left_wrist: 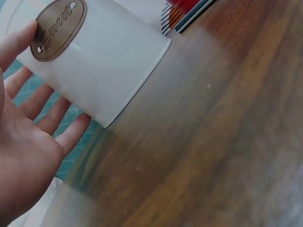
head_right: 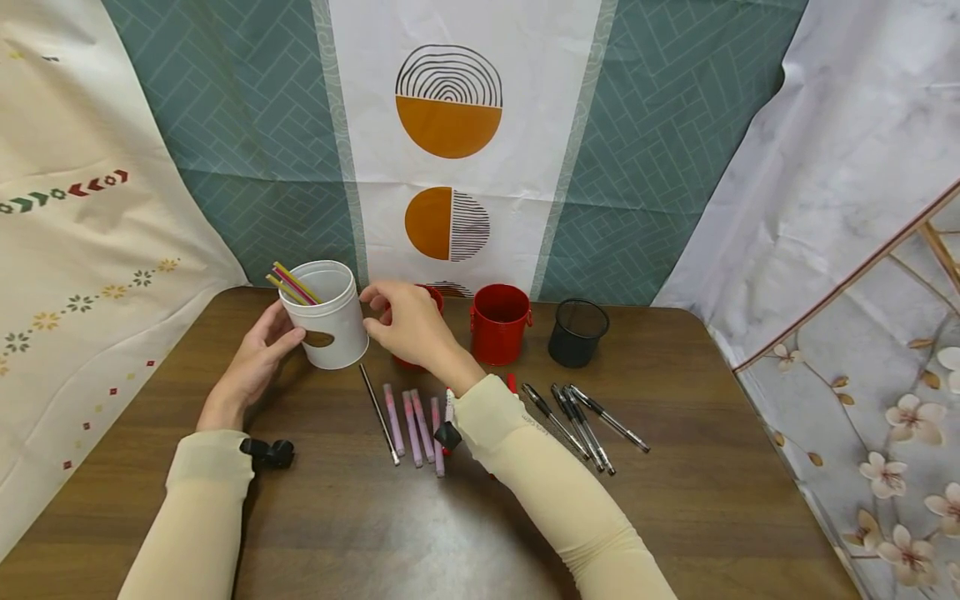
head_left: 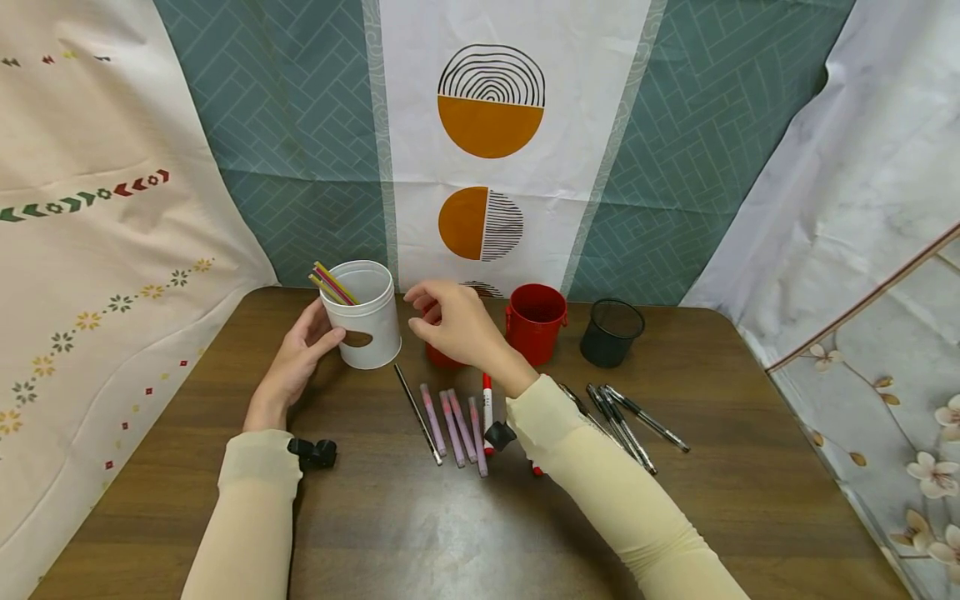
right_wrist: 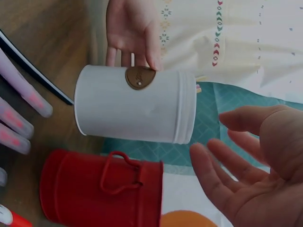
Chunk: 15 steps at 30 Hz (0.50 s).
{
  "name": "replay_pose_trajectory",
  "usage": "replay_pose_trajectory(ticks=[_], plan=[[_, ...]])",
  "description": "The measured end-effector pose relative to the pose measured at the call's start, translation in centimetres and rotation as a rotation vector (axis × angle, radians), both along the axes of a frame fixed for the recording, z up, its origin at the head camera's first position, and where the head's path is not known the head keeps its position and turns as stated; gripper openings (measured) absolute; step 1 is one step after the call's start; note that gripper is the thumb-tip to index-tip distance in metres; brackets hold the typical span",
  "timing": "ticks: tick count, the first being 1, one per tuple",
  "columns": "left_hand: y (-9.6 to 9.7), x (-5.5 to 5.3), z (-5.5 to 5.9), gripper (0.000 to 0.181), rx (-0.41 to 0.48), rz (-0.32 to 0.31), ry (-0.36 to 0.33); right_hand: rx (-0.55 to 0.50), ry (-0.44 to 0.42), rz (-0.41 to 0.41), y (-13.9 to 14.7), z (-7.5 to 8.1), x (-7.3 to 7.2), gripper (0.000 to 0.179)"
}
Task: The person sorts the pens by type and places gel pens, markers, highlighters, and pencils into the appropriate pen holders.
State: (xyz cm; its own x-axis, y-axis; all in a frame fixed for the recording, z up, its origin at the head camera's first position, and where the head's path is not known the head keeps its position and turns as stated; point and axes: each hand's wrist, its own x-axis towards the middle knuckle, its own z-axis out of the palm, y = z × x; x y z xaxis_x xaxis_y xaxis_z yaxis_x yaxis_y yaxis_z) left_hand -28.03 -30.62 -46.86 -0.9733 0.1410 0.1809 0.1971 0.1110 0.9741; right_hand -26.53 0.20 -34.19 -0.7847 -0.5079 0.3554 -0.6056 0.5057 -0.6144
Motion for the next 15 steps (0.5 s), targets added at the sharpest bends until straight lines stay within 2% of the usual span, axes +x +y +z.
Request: replay_pose_trajectory(ticks=[5,15], plan=[[0.0,0.0,0.0,0.075,-0.003,-0.001,-0.002,0.073,0.002,-0.02,-0.3,-1.2,0.9,0.028],[0.0,0.0,0.1,0.074,0.005,0.005,-0.004,0.2,-0.058,-0.06,-1.4,-3.9,2.5,0.029]])
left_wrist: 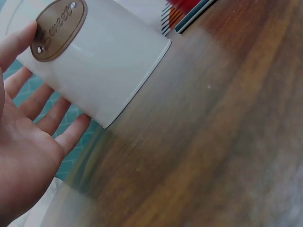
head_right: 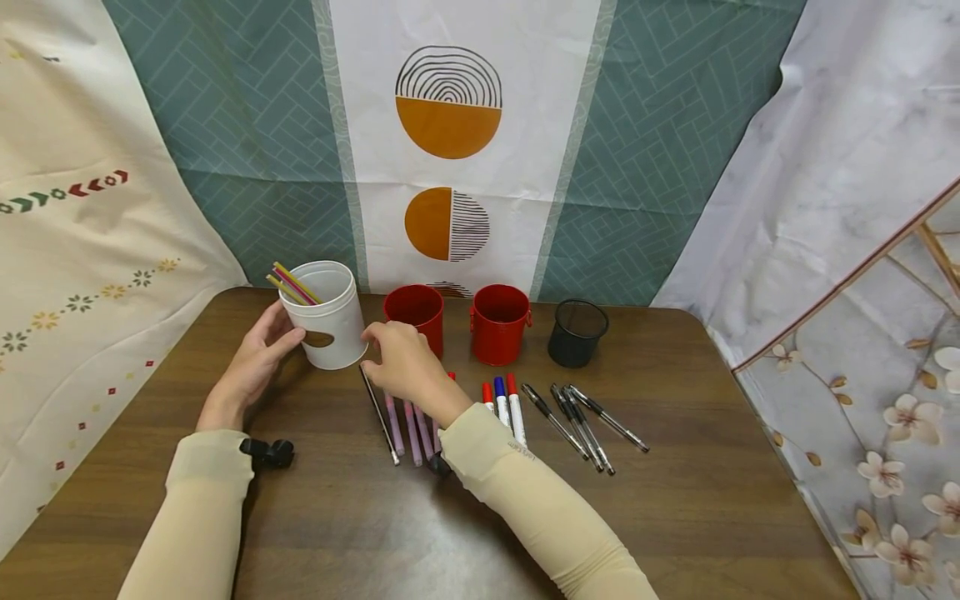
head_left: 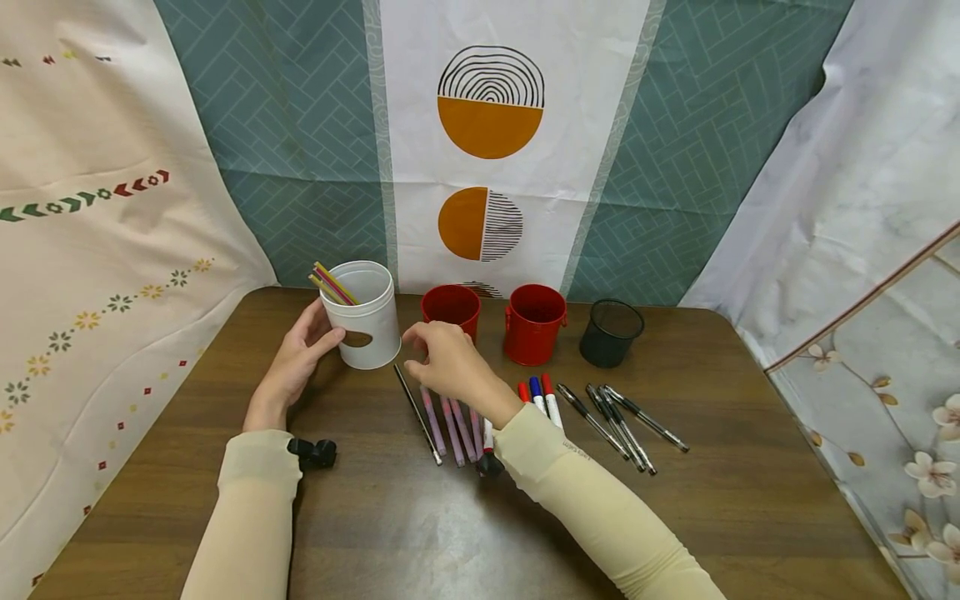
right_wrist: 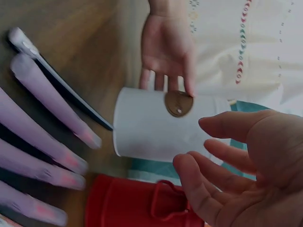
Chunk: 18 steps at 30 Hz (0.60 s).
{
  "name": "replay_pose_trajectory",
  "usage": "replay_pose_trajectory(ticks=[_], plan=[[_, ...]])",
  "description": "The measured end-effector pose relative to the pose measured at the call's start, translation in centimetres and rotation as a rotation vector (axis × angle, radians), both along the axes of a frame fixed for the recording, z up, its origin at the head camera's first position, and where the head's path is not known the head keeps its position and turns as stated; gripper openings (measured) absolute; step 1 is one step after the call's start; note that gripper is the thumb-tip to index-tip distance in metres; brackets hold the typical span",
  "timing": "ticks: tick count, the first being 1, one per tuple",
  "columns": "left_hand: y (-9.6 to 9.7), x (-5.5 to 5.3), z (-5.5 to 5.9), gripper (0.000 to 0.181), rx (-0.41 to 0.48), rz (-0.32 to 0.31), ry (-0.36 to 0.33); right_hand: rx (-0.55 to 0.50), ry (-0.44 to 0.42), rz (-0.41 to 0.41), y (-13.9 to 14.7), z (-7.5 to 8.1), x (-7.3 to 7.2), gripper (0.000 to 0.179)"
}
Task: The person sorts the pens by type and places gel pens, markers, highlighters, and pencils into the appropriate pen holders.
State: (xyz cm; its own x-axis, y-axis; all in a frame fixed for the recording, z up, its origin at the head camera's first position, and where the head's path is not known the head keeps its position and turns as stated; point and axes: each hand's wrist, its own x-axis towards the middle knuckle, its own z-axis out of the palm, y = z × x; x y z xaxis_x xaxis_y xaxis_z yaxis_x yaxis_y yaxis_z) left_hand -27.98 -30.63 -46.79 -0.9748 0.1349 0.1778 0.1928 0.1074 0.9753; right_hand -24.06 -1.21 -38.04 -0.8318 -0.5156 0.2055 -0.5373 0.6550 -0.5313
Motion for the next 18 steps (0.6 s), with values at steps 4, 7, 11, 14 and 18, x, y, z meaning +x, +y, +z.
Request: replay_pose_trajectory(ticks=[4,7,11,14,18], plan=[[0.0,-0.1,0.0,0.074,0.0,-0.001,0.006,0.083,-0.014,-0.026,-0.7,-0.9,0.8,0.03],[0.0,-0.2,-0.1,0.074,-0.003,0.0,0.011,0.134,-0.033,-0.023,-1.3,-1.5,1.2,0.032],[0.0,-0.1,-0.2,0.073,-0.001,0.003,0.012,0.18,-0.054,-0.021,-1.9,-2.4,1.6,0.036],[0.0,0.0,-0.1,0.073,0.005,0.002,0.011,0.197,-0.065,-0.036,-2.1,-2.7,1.7,0.036],[0.0,-0.1,-0.1,0.074,0.005,-0.002,0.01,0.208,-0.073,-0.046,-2.1,-3.0,1.8,0.036]])
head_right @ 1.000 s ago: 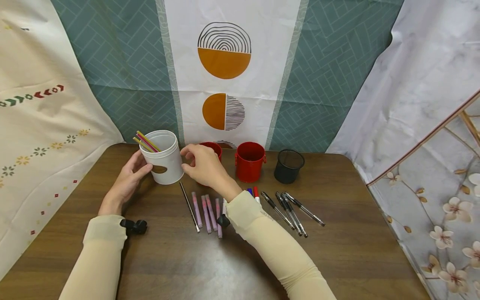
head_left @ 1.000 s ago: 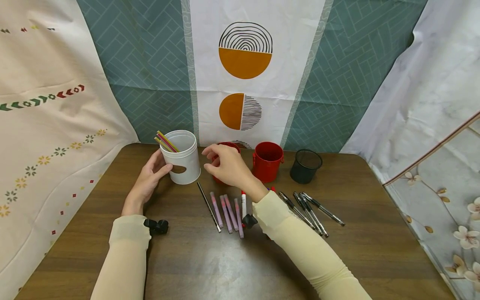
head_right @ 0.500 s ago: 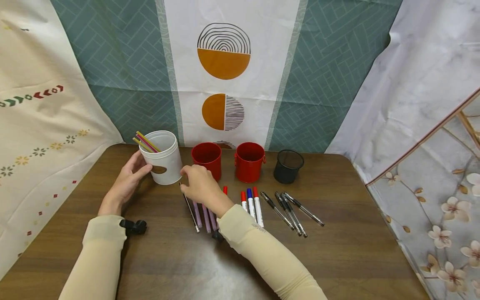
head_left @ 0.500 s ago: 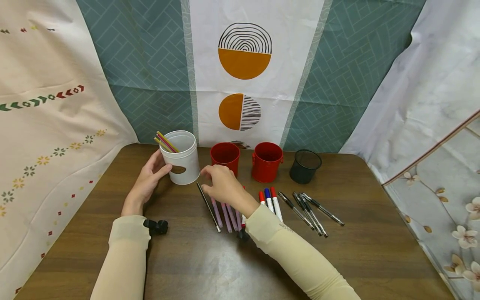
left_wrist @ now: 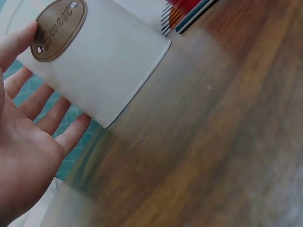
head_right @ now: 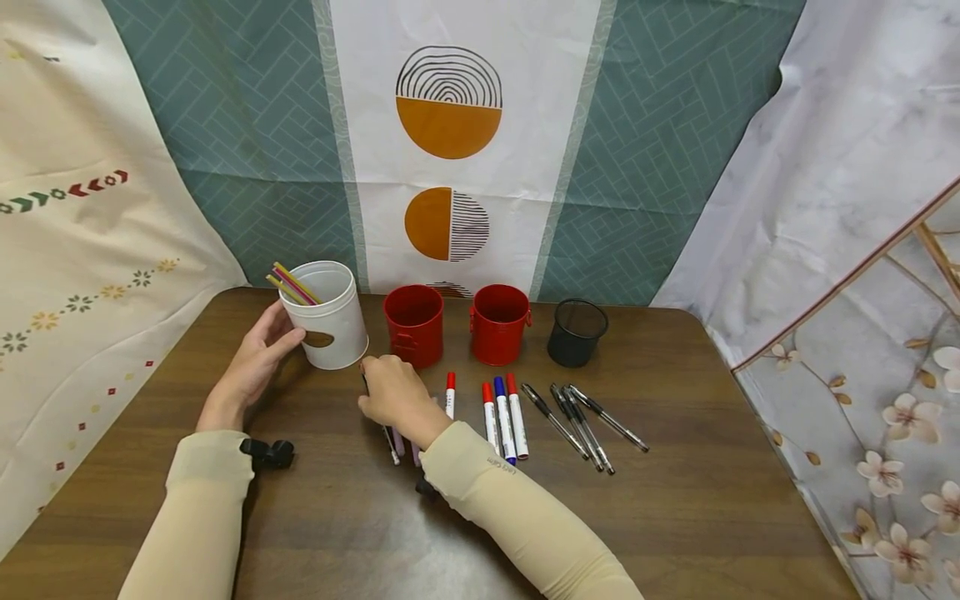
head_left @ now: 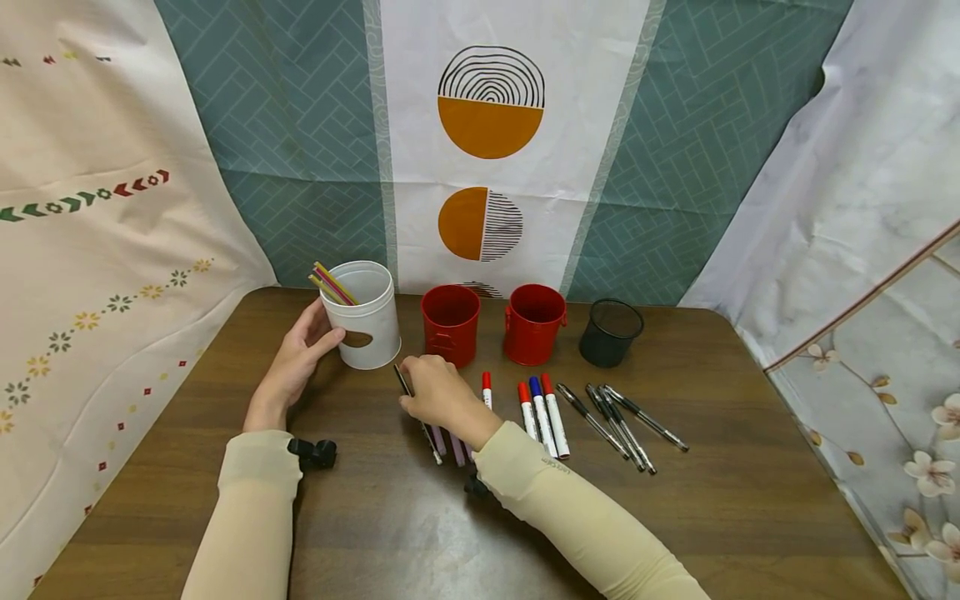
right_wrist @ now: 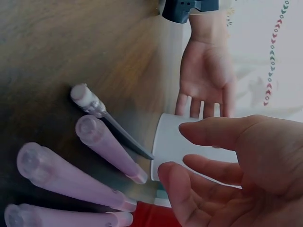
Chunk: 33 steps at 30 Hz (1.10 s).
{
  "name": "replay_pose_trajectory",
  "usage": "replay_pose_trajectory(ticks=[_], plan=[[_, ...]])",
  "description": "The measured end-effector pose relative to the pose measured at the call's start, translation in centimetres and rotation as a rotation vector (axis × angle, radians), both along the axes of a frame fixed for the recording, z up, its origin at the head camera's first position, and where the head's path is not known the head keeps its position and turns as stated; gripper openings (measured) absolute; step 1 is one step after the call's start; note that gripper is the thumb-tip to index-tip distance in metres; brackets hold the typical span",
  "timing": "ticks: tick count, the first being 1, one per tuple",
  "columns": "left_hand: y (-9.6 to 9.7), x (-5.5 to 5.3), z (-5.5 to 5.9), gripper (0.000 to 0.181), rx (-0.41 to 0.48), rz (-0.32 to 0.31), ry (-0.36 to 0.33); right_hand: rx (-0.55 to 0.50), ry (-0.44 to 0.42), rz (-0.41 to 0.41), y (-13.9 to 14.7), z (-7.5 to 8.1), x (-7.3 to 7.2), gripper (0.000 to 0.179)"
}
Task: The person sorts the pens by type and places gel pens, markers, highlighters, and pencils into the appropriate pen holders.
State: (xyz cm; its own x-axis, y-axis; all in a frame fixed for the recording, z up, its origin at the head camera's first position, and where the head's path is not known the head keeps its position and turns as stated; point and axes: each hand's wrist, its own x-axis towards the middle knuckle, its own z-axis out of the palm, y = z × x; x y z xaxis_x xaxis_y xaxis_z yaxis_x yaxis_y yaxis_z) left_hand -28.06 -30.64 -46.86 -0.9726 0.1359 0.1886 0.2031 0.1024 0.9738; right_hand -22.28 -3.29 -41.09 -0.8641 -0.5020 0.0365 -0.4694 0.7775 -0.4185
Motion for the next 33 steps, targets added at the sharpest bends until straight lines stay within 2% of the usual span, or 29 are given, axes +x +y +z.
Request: replay_pose_trajectory(ticks=[8,15,33], plan=[[0.0,-0.1,0.0,0.074,0.007,-0.002,-0.003,0.022,-0.015,-0.002,-0.2,-0.6,-0.1,0.035],[0.0,0.0,-0.1,0.074,0.004,-0.004,-0.006,0.059,0.016,0.008,-0.5,-1.1,-0.2,0.017],[-0.1,0.0,-0.1,0.074,-0.012,-0.003,-0.013,0.223,0.047,-0.077,-2.0,-1.8,0.0,0.026]])
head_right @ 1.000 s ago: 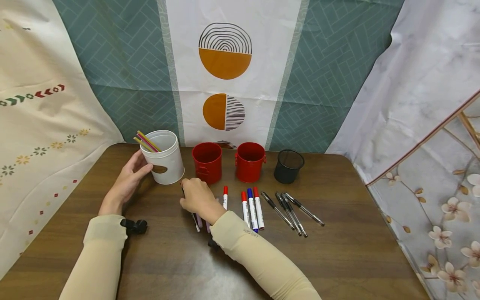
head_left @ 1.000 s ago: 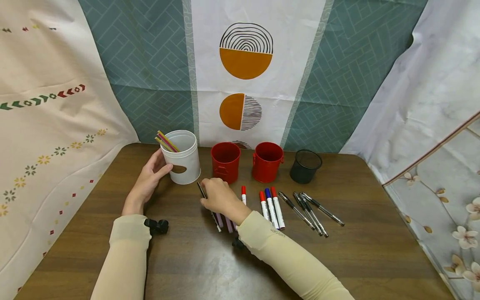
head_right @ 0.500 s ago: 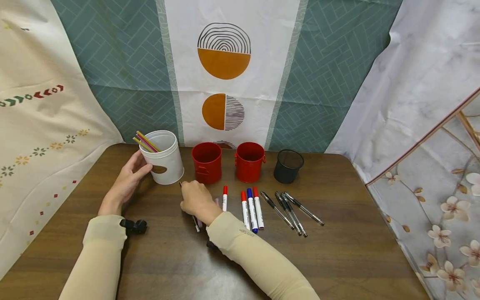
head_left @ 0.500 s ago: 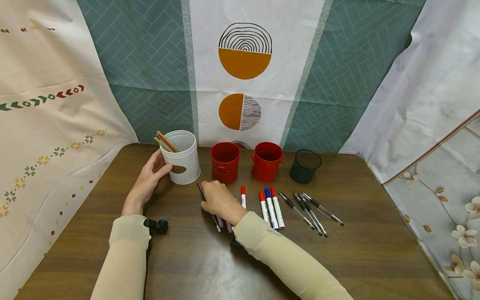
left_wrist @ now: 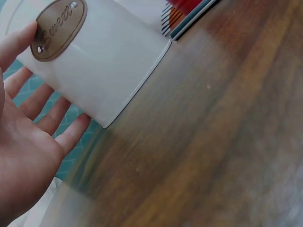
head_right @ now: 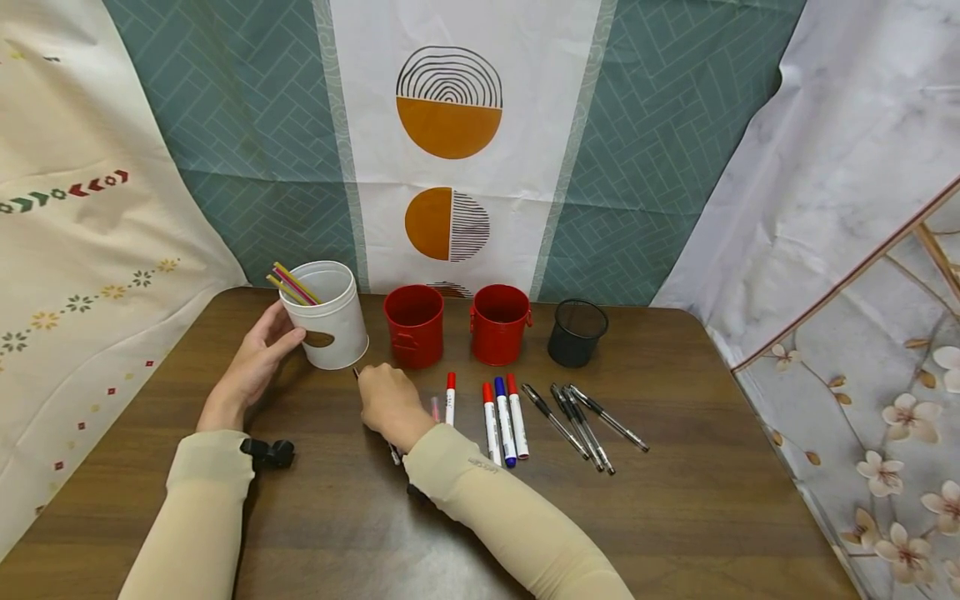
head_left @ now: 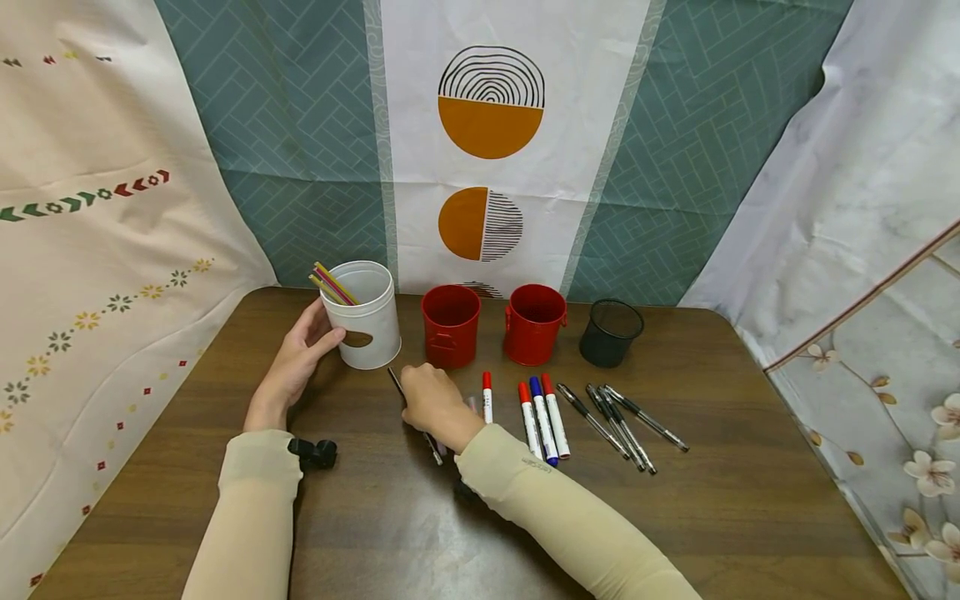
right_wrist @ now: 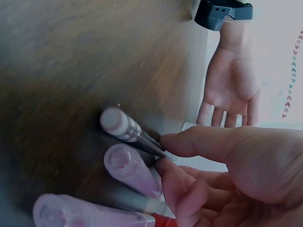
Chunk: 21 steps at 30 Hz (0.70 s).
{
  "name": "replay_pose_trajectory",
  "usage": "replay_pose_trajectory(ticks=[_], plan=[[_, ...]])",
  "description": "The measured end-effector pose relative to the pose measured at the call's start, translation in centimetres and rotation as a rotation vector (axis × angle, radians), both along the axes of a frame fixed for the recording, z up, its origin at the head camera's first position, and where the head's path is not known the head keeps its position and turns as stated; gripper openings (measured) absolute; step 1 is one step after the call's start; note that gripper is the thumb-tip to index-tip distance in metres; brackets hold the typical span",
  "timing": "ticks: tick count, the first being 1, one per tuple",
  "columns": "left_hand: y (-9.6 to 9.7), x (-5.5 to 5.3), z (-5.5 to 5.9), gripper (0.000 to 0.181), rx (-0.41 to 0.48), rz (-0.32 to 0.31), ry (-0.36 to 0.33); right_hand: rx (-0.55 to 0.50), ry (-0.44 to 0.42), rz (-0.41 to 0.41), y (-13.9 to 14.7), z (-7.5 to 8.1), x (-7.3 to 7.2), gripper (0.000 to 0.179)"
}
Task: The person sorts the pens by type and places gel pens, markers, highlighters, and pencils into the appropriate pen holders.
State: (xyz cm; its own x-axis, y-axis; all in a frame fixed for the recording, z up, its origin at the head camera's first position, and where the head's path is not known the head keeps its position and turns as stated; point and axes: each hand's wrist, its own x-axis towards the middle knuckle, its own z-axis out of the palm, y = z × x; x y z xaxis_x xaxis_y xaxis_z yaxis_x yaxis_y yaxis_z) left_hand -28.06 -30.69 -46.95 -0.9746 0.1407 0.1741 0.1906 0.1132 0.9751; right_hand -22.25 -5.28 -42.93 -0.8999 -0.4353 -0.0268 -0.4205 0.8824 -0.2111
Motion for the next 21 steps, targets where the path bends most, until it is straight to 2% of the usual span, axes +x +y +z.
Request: replay_pose_trajectory(ticks=[3,4,7,8,10,14,15,17,21], plan=[[0.0,0.0,0.1,0.074,0.0,0.002,-0.005,0.004,-0.012,-0.009,-0.2,-0.4,-0.4,0.024],[0.0,0.0,0.1,0.074,0.0,0.003,-0.007,0.005,-0.003,-0.01,-0.4,-1.1,-0.8,0.024],[0.0,0.0,0.2,0.074,0.006,0.007,-0.006,0.003,-0.019,0.003,-0.5,-1.7,-1.6,0.025],[0.1,0.0,0.1,0.074,0.007,0.008,-0.004,0.001,-0.009,0.004,-0.6,-2.6,-1.9,0.025],[0.1,0.0,0.1,0.074,0.011,0.008,-0.002,-0.014,-0.014,0.014,-0.6,-3.0,-2.2,0.027],[0.1,0.1,0.0,0.074,0.01,0.011,0.0,-0.091,-0.098,0.012,-0.2,-1.9,-1.8,0.023],[0.1,0.1,0.0,0.074,0.008,0.011,-0.001,-0.116,-0.129,0.01,-0.1,-1.0,-1.5,0.02],[0.1,0.1,0.0,0.074,0.003,0.012,-0.001,-0.162,-0.167,0.001,0.1,-0.2,-1.3,0.017],[0.0,0.0,0.0,0.074,0.002,0.005,0.006,-0.247,-0.209,-0.009,0.5,0.4,-1.2,0.021]])
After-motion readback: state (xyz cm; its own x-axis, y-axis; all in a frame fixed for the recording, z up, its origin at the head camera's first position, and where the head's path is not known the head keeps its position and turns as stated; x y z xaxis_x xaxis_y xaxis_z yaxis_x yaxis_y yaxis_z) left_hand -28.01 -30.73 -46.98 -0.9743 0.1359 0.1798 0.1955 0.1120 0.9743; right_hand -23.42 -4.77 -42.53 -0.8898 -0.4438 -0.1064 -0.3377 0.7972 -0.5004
